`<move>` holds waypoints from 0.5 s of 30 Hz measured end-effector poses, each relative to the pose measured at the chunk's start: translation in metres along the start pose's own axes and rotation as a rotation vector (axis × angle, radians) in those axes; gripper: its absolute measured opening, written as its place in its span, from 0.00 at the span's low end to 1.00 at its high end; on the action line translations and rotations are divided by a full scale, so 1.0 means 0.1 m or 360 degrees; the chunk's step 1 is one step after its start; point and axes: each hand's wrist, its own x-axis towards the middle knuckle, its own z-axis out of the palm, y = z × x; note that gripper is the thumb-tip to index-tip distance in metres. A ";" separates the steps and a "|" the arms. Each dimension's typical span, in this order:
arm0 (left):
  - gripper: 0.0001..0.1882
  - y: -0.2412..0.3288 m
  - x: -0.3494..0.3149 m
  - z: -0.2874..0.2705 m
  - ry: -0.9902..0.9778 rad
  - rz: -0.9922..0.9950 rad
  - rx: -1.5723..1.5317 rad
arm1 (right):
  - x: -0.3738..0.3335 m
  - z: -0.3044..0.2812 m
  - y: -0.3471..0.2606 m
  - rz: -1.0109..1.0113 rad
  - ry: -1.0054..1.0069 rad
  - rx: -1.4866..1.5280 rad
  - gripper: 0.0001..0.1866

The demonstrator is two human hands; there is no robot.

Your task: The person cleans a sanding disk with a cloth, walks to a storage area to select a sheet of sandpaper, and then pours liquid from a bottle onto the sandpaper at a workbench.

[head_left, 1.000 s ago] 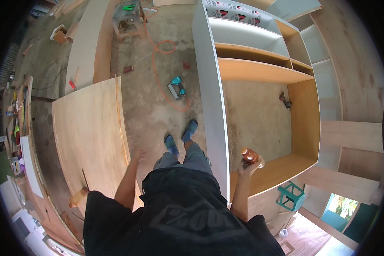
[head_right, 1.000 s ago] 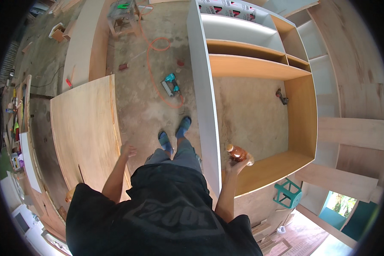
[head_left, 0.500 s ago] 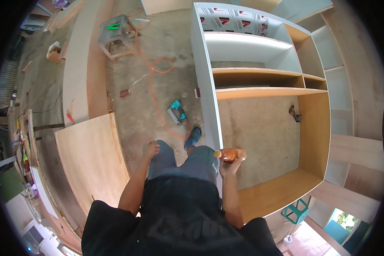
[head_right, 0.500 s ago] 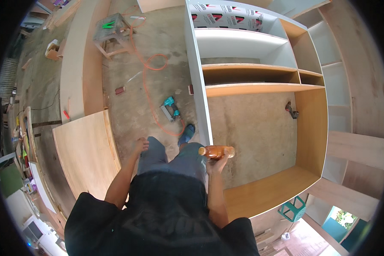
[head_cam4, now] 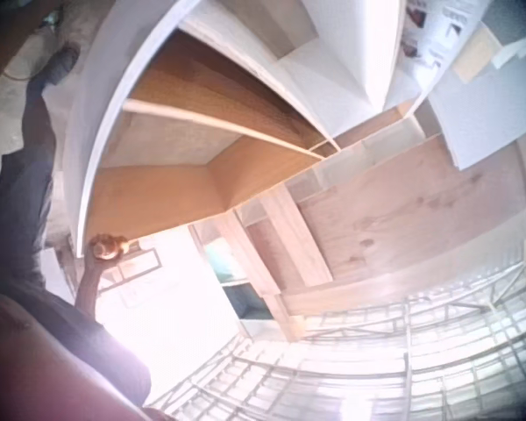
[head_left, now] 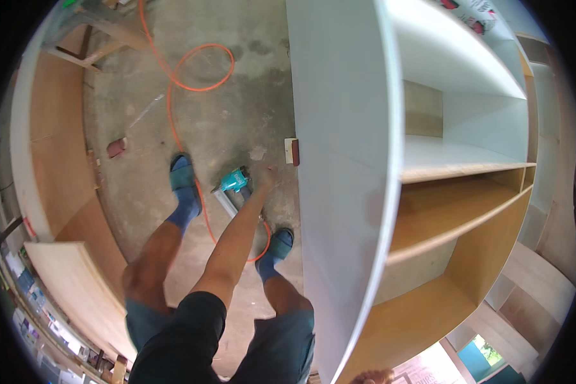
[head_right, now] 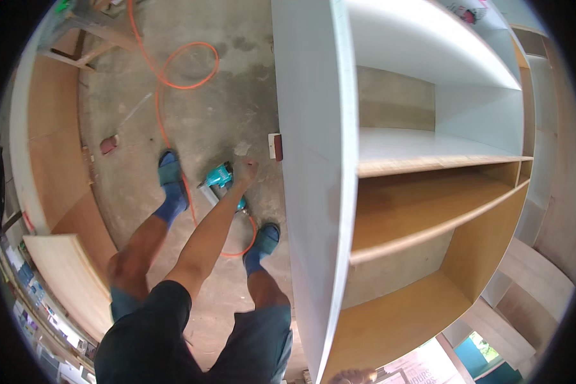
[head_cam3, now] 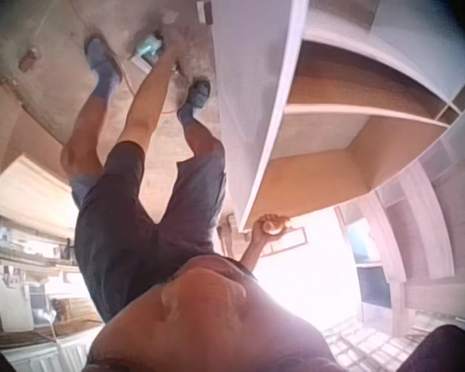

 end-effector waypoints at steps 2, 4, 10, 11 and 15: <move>0.09 0.08 0.27 0.33 -0.0019 0.0065 -0.0298 | -0.09 -0.21 0.06 -0.0225 0.0508 0.0059 0.15; 0.08 0.15 0.31 0.65 0.0009 0.0270 -0.0686 | -0.03 -0.98 -0.10 -0.0222 0.0528 0.0185 0.15; 0.08 0.29 0.31 0.66 0.0150 0.0200 -0.0232 | -0.21 -0.54 0.08 -0.0266 0.0324 0.0171 0.11; 0.09 0.36 0.33 0.51 0.0163 0.0198 -0.0165 | -0.14 -0.51 0.09 -0.0373 0.0460 0.0156 0.10; 0.10 0.55 -0.04 -0.62 0.0203 0.0223 0.0716 | -0.63 0.11 -0.04 -0.0138 0.0084 0.0100 0.09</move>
